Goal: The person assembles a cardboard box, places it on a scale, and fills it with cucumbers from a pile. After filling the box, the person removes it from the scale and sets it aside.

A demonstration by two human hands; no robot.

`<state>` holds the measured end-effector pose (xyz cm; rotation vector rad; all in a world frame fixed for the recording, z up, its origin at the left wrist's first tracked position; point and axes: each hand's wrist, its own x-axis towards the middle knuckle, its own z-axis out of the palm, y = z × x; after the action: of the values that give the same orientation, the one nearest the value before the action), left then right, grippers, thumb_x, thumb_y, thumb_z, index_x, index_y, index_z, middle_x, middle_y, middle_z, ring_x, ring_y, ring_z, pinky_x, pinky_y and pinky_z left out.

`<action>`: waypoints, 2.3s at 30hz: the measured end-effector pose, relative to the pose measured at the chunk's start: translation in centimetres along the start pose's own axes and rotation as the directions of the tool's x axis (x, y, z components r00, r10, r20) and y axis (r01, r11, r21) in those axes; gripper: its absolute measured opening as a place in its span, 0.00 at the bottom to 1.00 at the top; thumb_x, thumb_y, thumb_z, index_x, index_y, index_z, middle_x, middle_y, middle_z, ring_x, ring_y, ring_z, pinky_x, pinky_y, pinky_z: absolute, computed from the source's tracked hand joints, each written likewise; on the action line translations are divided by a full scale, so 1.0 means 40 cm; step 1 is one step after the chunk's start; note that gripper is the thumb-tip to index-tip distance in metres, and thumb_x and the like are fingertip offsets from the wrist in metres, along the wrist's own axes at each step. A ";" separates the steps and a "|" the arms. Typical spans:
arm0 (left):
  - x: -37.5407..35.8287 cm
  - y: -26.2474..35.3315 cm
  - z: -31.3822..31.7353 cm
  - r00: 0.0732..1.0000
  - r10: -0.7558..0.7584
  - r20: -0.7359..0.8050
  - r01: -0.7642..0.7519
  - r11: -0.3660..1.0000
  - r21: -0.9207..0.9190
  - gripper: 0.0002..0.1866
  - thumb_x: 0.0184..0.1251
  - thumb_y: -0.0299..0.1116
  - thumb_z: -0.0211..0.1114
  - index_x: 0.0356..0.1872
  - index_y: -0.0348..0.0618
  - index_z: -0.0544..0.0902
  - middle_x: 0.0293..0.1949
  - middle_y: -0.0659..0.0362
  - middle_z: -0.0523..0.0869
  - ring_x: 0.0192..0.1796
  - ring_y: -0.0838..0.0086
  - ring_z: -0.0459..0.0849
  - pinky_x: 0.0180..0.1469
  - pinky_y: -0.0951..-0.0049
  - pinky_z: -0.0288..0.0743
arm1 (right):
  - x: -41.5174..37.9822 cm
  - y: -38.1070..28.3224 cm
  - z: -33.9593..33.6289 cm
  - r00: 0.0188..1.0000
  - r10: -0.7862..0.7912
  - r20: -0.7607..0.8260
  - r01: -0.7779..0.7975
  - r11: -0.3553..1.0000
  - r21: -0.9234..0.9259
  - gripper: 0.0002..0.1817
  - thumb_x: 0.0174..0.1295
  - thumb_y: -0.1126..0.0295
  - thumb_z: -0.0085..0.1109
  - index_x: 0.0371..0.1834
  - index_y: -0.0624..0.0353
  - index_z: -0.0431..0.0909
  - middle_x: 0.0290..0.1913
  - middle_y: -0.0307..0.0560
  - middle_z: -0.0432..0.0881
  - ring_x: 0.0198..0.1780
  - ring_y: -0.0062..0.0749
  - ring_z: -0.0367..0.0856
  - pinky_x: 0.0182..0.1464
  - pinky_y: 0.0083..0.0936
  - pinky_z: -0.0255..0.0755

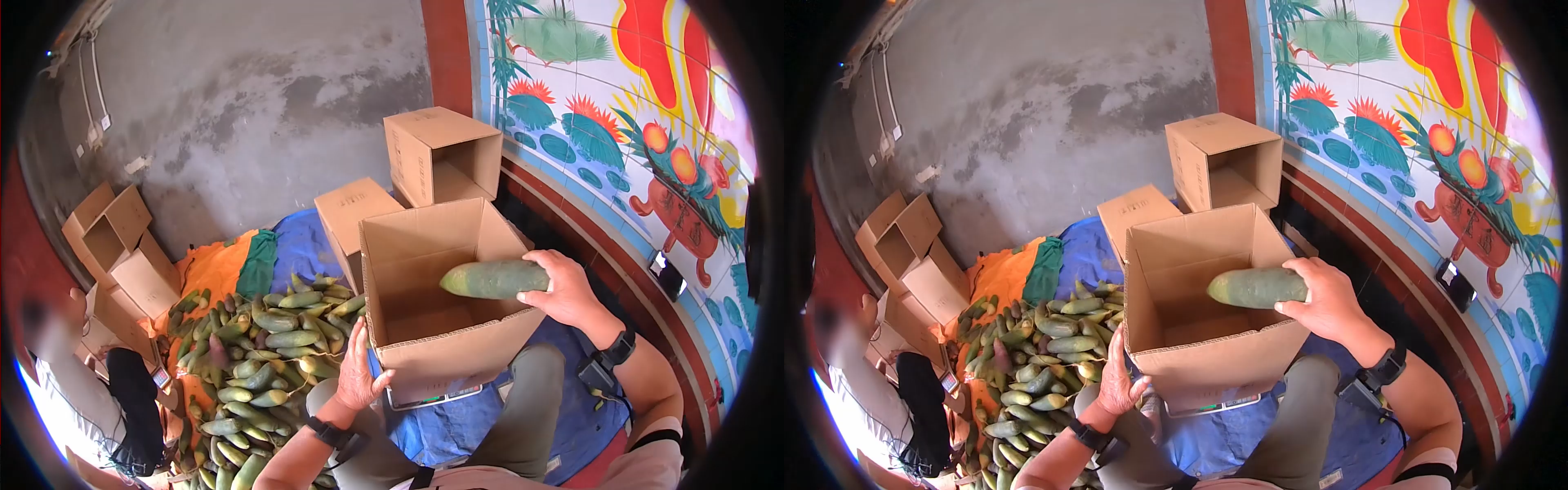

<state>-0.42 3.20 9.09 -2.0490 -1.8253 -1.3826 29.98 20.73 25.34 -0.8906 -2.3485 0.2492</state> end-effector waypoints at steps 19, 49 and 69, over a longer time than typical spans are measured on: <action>0.012 0.014 0.021 0.990 -0.131 0.056 0.134 0.990 -0.050 0.44 0.54 0.45 0.66 0.67 0.37 0.53 0.66 0.39 0.59 0.66 0.45 0.62 0.64 0.57 0.63 | 0.176 -0.023 0.322 0.511 -0.068 0.857 0.300 0.948 -0.103 0.26 0.48 0.57 0.65 0.53 0.48 0.76 0.48 0.51 0.80 0.52 0.47 0.77 0.51 0.40 0.71; -0.010 0.013 0.030 0.984 -0.174 -0.040 0.171 0.983 -0.065 0.46 0.51 0.44 0.69 0.65 0.30 0.53 0.54 0.40 0.70 0.52 0.48 0.74 0.52 0.57 0.72 | 0.151 -0.075 0.236 0.745 -0.245 0.621 0.179 0.969 0.168 0.14 0.64 0.64 0.50 0.47 0.59 0.79 0.47 0.54 0.79 0.50 0.47 0.77 0.52 0.37 0.70; 0.002 0.017 0.013 0.996 -0.081 0.044 0.083 0.995 -0.048 0.52 0.58 0.65 0.52 0.69 0.30 0.49 0.64 0.37 0.62 0.65 0.46 0.63 0.66 0.58 0.58 | -0.133 0.157 0.135 0.931 0.366 -0.012 -0.278 0.728 0.627 0.21 0.69 0.61 0.48 0.59 0.64 0.68 0.53 0.47 0.76 0.56 0.27 0.72 0.59 0.22 0.63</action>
<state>0.45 3.37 9.17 -2.0638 -1.9316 -1.4291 33.25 22.22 16.18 -0.9284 -1.7731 1.0104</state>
